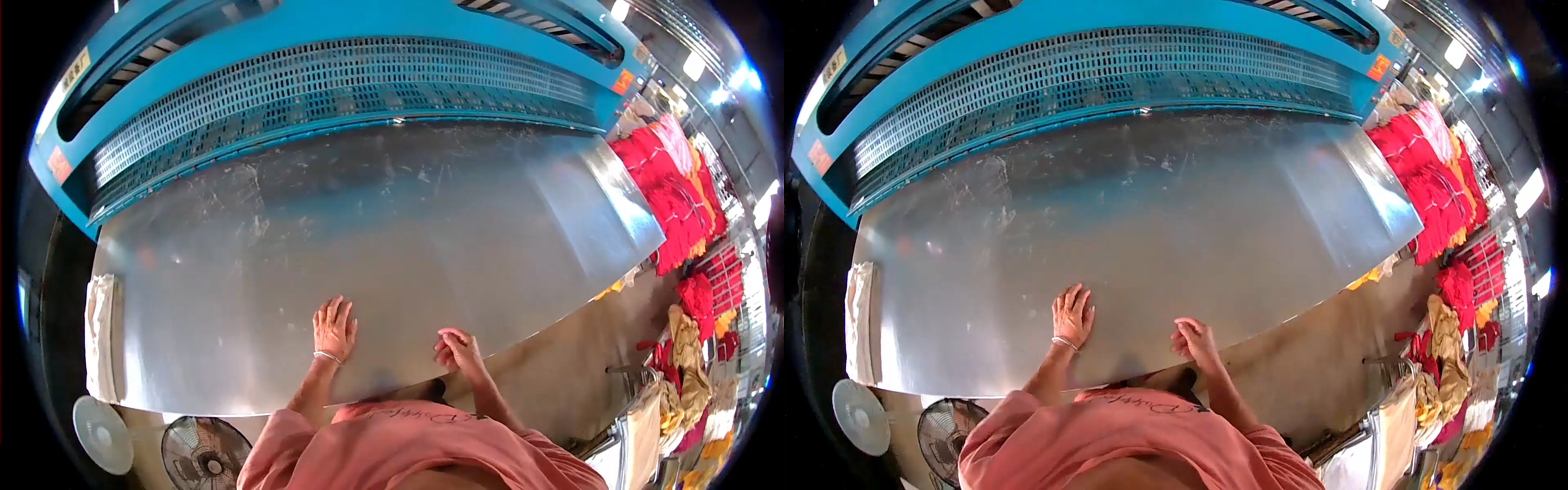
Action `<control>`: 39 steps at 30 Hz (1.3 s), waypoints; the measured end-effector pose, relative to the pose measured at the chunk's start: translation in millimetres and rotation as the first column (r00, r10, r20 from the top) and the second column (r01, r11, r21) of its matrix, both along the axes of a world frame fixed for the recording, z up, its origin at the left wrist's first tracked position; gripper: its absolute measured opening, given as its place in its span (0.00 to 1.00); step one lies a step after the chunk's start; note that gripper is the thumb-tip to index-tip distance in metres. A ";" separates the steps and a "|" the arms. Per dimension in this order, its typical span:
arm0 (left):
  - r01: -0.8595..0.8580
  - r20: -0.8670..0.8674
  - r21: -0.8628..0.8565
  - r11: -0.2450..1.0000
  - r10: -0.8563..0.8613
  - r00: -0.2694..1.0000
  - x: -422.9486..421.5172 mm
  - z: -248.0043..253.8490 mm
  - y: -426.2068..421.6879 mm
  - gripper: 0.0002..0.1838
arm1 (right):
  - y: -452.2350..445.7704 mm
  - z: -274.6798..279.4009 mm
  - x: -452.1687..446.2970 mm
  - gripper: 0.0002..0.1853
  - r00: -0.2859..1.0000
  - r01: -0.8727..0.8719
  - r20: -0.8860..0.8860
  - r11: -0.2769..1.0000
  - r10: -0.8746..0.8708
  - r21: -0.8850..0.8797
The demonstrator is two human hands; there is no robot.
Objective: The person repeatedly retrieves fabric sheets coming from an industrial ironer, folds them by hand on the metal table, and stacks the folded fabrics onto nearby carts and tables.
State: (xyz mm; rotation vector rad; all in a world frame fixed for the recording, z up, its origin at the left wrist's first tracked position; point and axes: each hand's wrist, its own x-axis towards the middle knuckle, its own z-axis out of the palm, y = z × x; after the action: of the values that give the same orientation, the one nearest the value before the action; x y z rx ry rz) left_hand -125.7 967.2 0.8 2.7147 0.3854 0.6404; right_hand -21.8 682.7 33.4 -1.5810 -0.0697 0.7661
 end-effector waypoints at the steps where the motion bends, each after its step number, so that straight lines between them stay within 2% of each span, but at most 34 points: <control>1: -0.003 -0.018 0.006 1.000 0.004 1.000 0.0 -1.6 -1.8 0.23 | -1.5 1.8 2.1 0.14 0.999 -0.036 -0.004 0.999 0.036 0.007; 4: -0.058 0.002 0.036 0.998 0.058 0.998 1.6 2.8 -7.7 0.23 | -8.2 -6.5 13.2 0.14 0.985 -0.173 -0.007 0.982 0.174 0.076; 8: -0.287 0.009 0.075 0.955 0.288 0.958 6.2 -6.7 -8.9 0.25 | -16.4 -5.3 26.4 0.14 0.946 -0.310 -0.044 0.936 0.321 0.165; 13: -0.299 0.001 0.116 0.947 0.301 0.954 9.2 -5.1 -15.7 0.25 | -26.2 -9.8 35.7 0.14 0.905 -0.370 -0.105 0.885 0.412 0.281; 17: -0.316 -0.019 0.103 0.943 0.319 0.947 9.6 -0.8 -16.3 0.24 | -13.7 -12.5 52.0 0.14 0.905 -0.346 -0.147 0.891 0.400 0.295; 20: -0.320 -0.021 0.090 0.943 0.323 0.946 8.6 3.4 -15.5 0.24 | 11.9 -16.7 77.4 0.14 0.919 -0.345 -0.104 0.903 0.381 0.255; 27: -0.302 0.006 0.020 0.953 0.302 0.953 5.4 -0.1 -5.1 0.23 | 77.4 -20.6 120.6 0.12 0.974 -0.225 0.027 0.967 0.223 0.123; 31: -0.256 -0.025 -0.166 0.952 0.255 0.967 3.1 9.6 6.6 0.23 | 109.1 -19.6 122.3 0.12 0.983 -0.168 0.083 0.985 0.164 0.049; 32: -0.145 0.056 -0.140 0.979 0.154 0.986 5.5 11.6 20.4 0.21 | 114.4 -17.9 120.8 0.12 0.986 -0.148 0.086 0.989 0.145 0.031; 35: 0.045 0.046 -0.260 0.965 -0.034 0.998 39.7 1.3 88.1 0.16 | 127.9 -19.1 119.7 0.12 0.995 -0.062 0.082 0.998 0.064 -0.025; 37: 0.015 0.151 -0.318 0.948 0.035 0.988 79.2 -9.3 136.6 0.10 | 131.7 -11.6 117.3 0.12 0.998 -0.015 0.067 0.997 0.020 -0.077; 39: -0.050 0.128 -0.490 0.870 0.129 0.983 125.1 -3.4 184.5 0.08 | 136.2 -9.4 114.3 0.12 0.998 0.012 0.068 0.996 -0.006 -0.087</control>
State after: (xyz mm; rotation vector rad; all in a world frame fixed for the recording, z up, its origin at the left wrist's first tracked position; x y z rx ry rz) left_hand -0.5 1151.7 -2.6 2.1613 0.5528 0.6717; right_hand 92.5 818.9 24.0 -1.6890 -0.0789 0.7168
